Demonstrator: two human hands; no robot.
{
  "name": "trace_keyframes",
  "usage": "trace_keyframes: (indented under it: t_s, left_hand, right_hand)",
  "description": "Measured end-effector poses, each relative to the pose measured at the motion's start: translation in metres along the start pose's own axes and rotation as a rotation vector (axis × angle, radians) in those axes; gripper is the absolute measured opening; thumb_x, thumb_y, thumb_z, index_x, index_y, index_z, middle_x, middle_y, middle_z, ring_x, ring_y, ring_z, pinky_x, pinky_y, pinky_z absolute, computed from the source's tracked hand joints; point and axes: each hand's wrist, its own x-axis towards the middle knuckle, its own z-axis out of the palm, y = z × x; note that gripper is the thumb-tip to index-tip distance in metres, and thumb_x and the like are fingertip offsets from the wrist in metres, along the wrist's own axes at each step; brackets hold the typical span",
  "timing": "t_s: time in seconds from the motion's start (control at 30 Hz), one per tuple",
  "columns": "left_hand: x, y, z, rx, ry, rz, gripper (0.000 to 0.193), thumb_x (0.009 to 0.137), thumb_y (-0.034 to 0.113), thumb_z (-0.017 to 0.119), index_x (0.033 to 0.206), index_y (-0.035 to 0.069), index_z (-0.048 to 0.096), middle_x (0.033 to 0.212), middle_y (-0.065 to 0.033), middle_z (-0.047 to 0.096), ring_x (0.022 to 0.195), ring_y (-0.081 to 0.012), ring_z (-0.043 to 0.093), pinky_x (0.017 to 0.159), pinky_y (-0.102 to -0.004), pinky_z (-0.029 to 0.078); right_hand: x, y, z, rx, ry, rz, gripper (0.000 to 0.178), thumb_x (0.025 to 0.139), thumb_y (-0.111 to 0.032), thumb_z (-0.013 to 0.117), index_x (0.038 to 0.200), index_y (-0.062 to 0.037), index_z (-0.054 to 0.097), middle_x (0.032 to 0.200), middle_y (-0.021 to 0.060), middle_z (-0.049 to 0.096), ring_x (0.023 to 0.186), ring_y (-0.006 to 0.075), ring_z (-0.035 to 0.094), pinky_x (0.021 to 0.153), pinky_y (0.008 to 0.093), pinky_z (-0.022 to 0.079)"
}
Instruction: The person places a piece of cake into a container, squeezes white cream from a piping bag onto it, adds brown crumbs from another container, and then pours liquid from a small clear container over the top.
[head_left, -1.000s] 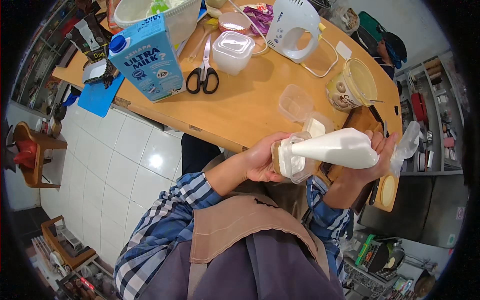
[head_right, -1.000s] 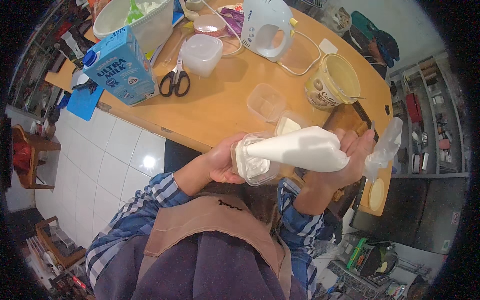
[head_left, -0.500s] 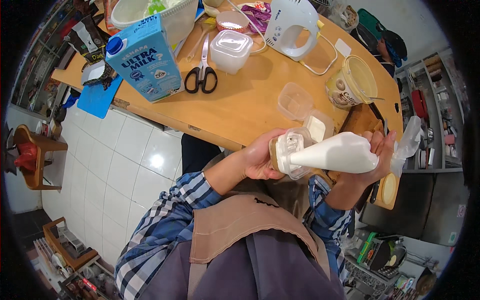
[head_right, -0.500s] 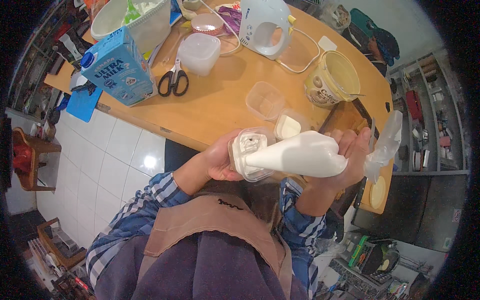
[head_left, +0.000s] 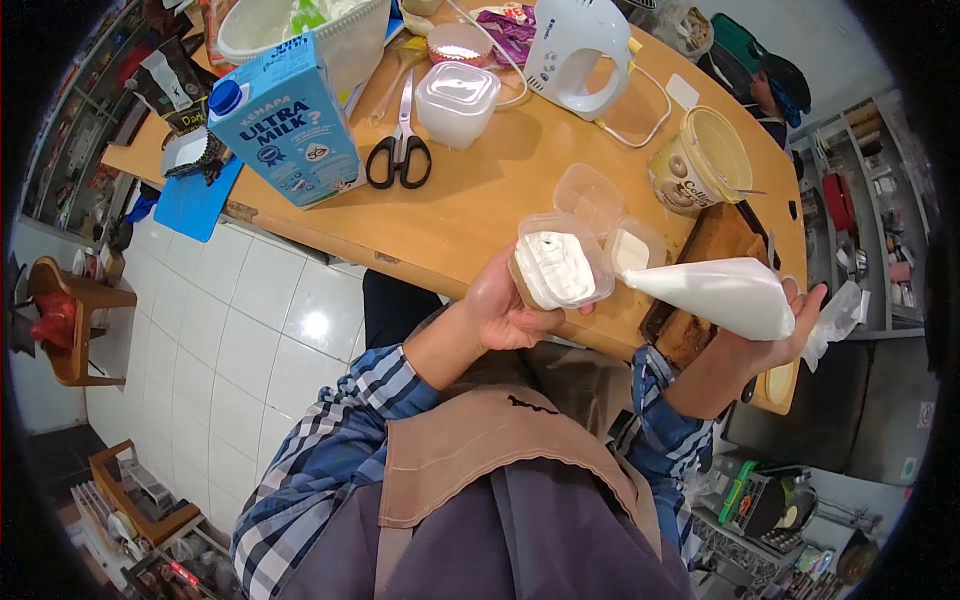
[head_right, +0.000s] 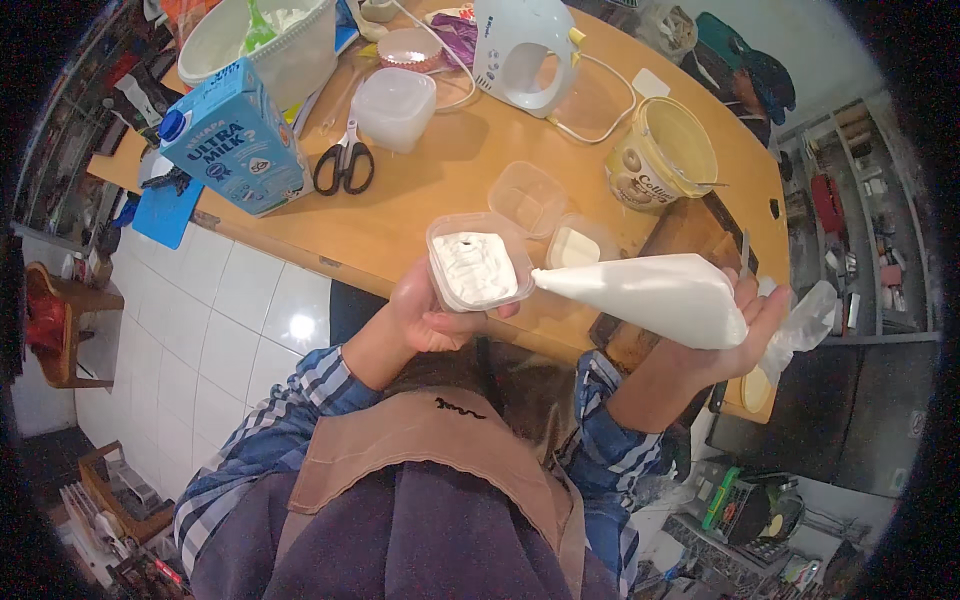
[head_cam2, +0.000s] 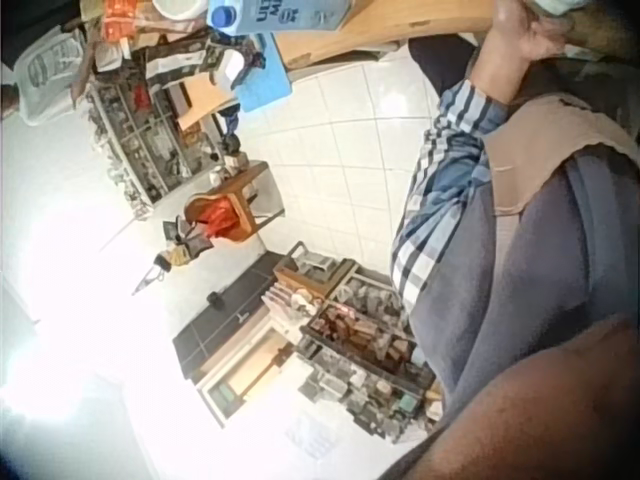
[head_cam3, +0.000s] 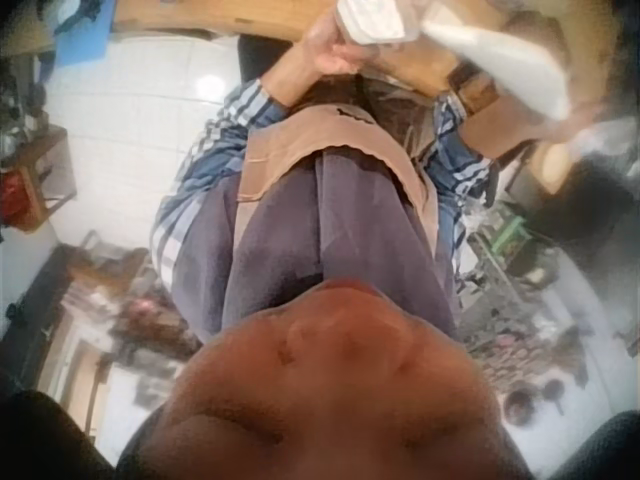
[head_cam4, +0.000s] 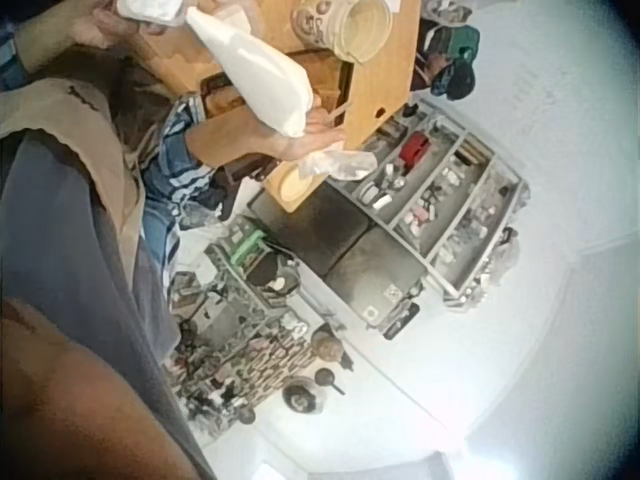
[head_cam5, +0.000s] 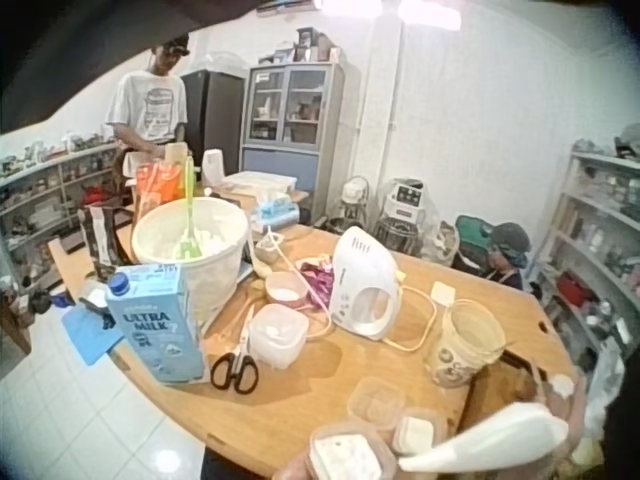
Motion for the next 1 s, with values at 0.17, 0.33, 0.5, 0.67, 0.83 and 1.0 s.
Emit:
trace_keyframes:
  t_s: [0.17,0.33,0.5,0.67,0.83,1.0]
  left_hand:
    - [0.0,-0.001,0.005,-0.027,0.036,-0.082,0.056,0.096,0.048,0.023,0.127,0.008,0.047,0.105,-0.0312,0.053,0.04,-0.0137,0.039,0.033,-0.0192,0.038]
    - [0.001,-0.003,0.004,-0.015,-0.07,-0.041,0.058,0.096,0.049,0.024,0.131,0.007,0.042,0.111,-0.0315,0.052,0.054,-0.0186,0.051,0.04,-0.022,0.046]
    - [-0.004,-0.006,0.011,0.123,0.05,0.159,0.062,0.091,0.048,0.044,0.136,0.006,0.035,0.121,-0.0277,0.048,0.08,-0.0285,0.06,0.061,-0.0334,0.055]
    - [-0.001,-0.009,0.011,1.05,-0.044,0.456,0.075,0.068,0.01,0.08,0.131,0.004,0.039,0.123,-0.0105,0.052,0.111,-0.0214,0.054,0.093,-0.0346,0.047]
    - [0.005,-0.029,0.01,1.52,0.127,0.694,0.081,0.062,0.003,0.082,0.13,0.003,0.037,0.125,-0.0094,0.05,0.117,-0.0166,0.049,0.098,-0.0317,0.041]
    - [0.017,-0.046,-0.002,1.522,0.205,1.027,0.08,0.065,0.004,0.081,0.13,-0.001,0.034,0.123,-0.0131,0.05,0.115,-0.0187,0.05,0.098,-0.0317,0.04]
  right_hand:
    - [-0.007,0.004,0.004,0.074,-0.165,0.015,0.042,0.1,-0.027,0.034,0.059,-0.0155,0.03,0.05,0.0001,0.03,0.046,0.0147,0.033,0.05,0.0303,0.036]
    - [-0.01,0.005,0.011,0.052,-0.118,-0.001,0.045,0.1,-0.027,0.032,0.056,-0.0165,0.029,0.049,-0.0004,0.03,0.046,0.0142,0.033,0.053,0.0291,0.036]
    - [-0.013,-0.004,0.013,0.078,0.018,-0.009,0.044,0.1,-0.03,0.034,0.058,-0.0152,0.033,0.05,0.0004,0.035,0.047,0.015,0.037,0.052,0.0296,0.038]
    - [-0.003,-0.013,-0.024,0.058,-0.121,-0.118,0.04,0.099,-0.03,0.033,0.063,-0.0136,0.035,0.05,0.0,0.03,0.045,0.0152,0.035,0.047,0.0313,0.036]
    - [-0.037,-0.022,-0.006,0.205,-0.187,-0.186,0.041,0.099,-0.028,0.026,0.062,-0.0114,0.033,0.053,0.0021,0.029,0.047,0.0171,0.032,0.046,0.0347,0.035]
    - [-0.057,-0.013,-0.004,-0.013,-0.388,-0.499,0.053,0.099,-0.045,0.027,0.057,-0.0128,0.029,0.051,0.0027,0.03,0.048,0.0157,0.033,0.051,0.0324,0.033]
